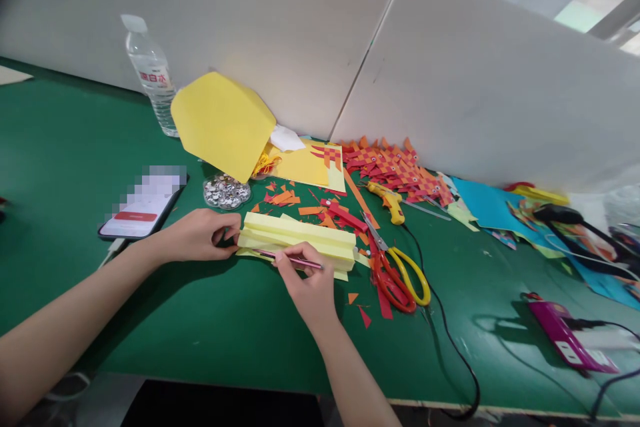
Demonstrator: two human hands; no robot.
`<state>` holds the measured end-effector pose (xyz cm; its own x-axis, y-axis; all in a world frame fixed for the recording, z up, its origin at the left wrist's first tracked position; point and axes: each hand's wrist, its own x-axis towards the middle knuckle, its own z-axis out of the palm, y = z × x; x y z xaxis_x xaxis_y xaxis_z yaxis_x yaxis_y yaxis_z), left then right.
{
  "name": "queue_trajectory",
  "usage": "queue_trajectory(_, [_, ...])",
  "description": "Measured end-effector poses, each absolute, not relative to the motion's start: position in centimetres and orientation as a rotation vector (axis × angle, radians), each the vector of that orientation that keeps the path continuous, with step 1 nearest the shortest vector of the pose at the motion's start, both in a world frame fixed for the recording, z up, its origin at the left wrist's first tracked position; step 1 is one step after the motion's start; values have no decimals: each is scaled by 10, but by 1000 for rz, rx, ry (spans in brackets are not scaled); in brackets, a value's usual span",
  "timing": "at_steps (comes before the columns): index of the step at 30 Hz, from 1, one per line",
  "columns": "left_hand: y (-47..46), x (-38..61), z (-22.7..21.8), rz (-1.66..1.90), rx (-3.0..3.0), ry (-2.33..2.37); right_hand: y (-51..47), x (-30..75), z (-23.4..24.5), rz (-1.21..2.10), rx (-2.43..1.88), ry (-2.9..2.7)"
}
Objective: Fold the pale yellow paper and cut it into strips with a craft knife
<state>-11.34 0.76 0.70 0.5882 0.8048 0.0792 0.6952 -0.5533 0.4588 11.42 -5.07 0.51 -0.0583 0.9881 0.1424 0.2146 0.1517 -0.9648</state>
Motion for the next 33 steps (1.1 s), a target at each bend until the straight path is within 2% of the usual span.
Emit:
queue_trajectory(11, [7, -114, 7, 411, 2458, 1210, -49, 107, 3, 1071, -1237, -1489])
queue_trajectory(17, [7, -114, 8, 412, 2453, 1191, -47, 115, 5, 989, -1285, -1452])
queue_trajectory(33, [7, -117, 6, 444, 2437, 1172, -46, 109, 3, 1107, -1224, -1447])
